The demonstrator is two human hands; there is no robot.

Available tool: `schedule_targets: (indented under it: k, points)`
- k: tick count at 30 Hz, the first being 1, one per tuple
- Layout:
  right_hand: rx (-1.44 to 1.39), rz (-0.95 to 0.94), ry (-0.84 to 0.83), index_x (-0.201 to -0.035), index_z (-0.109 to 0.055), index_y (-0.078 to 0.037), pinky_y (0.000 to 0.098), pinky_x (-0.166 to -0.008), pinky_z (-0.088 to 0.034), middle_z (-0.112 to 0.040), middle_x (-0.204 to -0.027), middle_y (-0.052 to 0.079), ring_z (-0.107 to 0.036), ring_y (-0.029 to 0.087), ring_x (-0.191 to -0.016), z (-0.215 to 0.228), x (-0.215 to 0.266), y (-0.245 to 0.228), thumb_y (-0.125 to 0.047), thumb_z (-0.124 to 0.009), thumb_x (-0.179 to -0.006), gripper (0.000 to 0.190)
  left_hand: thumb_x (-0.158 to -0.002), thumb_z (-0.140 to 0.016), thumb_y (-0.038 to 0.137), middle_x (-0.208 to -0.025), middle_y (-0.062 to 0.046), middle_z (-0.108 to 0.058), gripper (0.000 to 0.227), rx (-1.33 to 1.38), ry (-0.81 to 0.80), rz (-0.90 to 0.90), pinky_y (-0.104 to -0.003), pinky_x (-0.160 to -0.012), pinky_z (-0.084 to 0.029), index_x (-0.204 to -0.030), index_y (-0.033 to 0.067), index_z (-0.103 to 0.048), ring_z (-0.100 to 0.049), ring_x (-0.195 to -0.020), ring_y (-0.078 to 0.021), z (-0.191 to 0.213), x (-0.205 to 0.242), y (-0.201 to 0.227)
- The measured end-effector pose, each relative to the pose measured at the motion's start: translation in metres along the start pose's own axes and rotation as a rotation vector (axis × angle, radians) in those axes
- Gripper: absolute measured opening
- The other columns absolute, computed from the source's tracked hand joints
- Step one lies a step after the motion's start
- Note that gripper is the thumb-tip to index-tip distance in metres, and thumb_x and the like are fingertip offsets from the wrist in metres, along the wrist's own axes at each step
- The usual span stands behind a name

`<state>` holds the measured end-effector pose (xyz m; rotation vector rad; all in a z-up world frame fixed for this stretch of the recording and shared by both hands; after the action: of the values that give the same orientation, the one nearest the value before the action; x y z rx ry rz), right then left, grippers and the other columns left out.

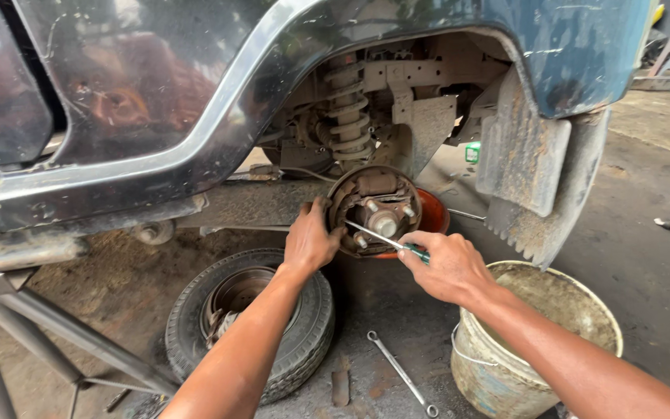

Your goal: The person uses a screwdriver and by hand to remove and replace components of a drum brake assembly. They manipulate springs and brake shoes while working on the ground near a vehicle.

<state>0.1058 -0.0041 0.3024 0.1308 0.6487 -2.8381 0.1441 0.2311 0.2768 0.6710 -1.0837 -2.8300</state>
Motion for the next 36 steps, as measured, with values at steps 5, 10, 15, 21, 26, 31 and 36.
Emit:
schedule_targets:
  k: [5, 10, 15, 21, 26, 31, 36]
  points:
    - [-0.019, -0.056, -0.023, -0.121, -0.076, -0.025, 0.0457, -0.071, -0.058, -0.073, -0.064, 0.016, -0.074, 0.029, -0.062, -0.008, 0.006, -0.002, -0.042, -0.062, -0.091, 0.037, -0.081, -0.081, 0.025, -0.132, -0.028, -0.058, 0.073, 0.022, 0.002, -0.007, -0.05, -0.098, -0.052, -0.141, 0.0034, -0.046, -0.063, -0.116, -0.0466, -0.005, -0.003, -0.008]
    - [-0.008, -0.088, 0.006, -0.123, -0.076, -0.024, 0.045, -0.083, -0.057, -0.078, -0.082, 0.016, -0.077, 0.03, -0.081, -0.008, 0.006, -0.015, -0.041, -0.065, -0.09, 0.038, -0.075, -0.087, 0.02, -0.123, -0.03, -0.063, 0.087, 0.183, 0.077, 0.024, -0.046, -0.102, -0.049, -0.142, -0.0061, -0.037, -0.064, -0.114, -0.0435, -0.014, -0.017, -0.022]
    - [-0.022, -0.118, 0.05, -0.121, -0.077, -0.024, 0.0465, -0.088, -0.058, -0.078, -0.09, 0.02, -0.077, 0.037, -0.09, 0.003, 0.013, -0.031, -0.035, -0.066, -0.09, 0.035, -0.068, -0.084, 0.006, -0.117, -0.022, -0.071, 0.067, 0.589, 0.059, 0.155, -0.041, -0.095, -0.058, -0.128, -0.0059, -0.056, -0.072, -0.106, -0.0329, -0.038, -0.026, -0.044]
    - [-0.057, -0.125, 0.09, -0.119, -0.077, -0.026, 0.0468, -0.089, -0.058, -0.077, -0.095, 0.02, -0.075, 0.04, -0.096, -0.002, 0.025, -0.051, -0.032, -0.067, -0.09, 0.032, -0.066, -0.075, -0.007, -0.113, -0.019, -0.073, 0.061, 0.953, -0.044, 0.297, -0.039, -0.082, -0.065, -0.125, -0.0043, -0.059, -0.075, -0.098, -0.0314, -0.068, -0.038, -0.065]
    - [-0.138, -0.201, 0.08, -0.117, -0.079, -0.025, 0.0439, -0.094, -0.056, -0.078, -0.097, 0.021, -0.076, 0.038, -0.098, -0.004, 0.02, -0.045, -0.03, -0.068, -0.088, 0.031, -0.064, -0.071, -0.011, -0.105, -0.021, -0.074, 0.056, 0.982, 0.001, 0.299, -0.039, -0.078, -0.063, -0.12, -0.0071, -0.064, -0.074, -0.091, -0.0313, -0.072, -0.044, -0.068]
    - [-0.126, -0.239, 0.058, -0.114, -0.08, -0.025, 0.043, -0.097, -0.056, -0.08, -0.101, 0.014, -0.076, 0.032, -0.103, 0.007, 0.002, -0.028, -0.035, -0.07, -0.087, 0.03, -0.065, -0.08, -0.004, -0.108, -0.02, -0.074, 0.06, 0.88, -0.038, 0.272, -0.039, -0.085, -0.062, -0.122, -0.0065, -0.062, -0.074, -0.095, -0.0298, -0.061, -0.037, -0.062]
    - [-0.097, -0.146, 0.033, -0.12, -0.078, -0.025, 0.0431, -0.096, -0.055, -0.078, -0.101, 0.016, -0.075, 0.036, -0.103, 0.003, 0.004, -0.028, -0.034, -0.067, -0.09, 0.033, -0.057, -0.092, 0.005, -0.112, -0.019, -0.075, 0.079, 0.855, -0.124, 0.113, -0.038, -0.094, -0.058, -0.127, -0.0052, -0.057, -0.073, -0.102, -0.0275, -0.05, -0.036, -0.054]
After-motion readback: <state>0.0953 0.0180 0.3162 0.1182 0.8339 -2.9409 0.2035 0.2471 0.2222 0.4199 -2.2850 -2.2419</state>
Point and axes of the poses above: each hand's wrist, its own x-axis away from the middle knuckle, its own z-axis out of the back of the hand, y = z × x, the point moved 9 cm from there along -x, towards the middle knuckle
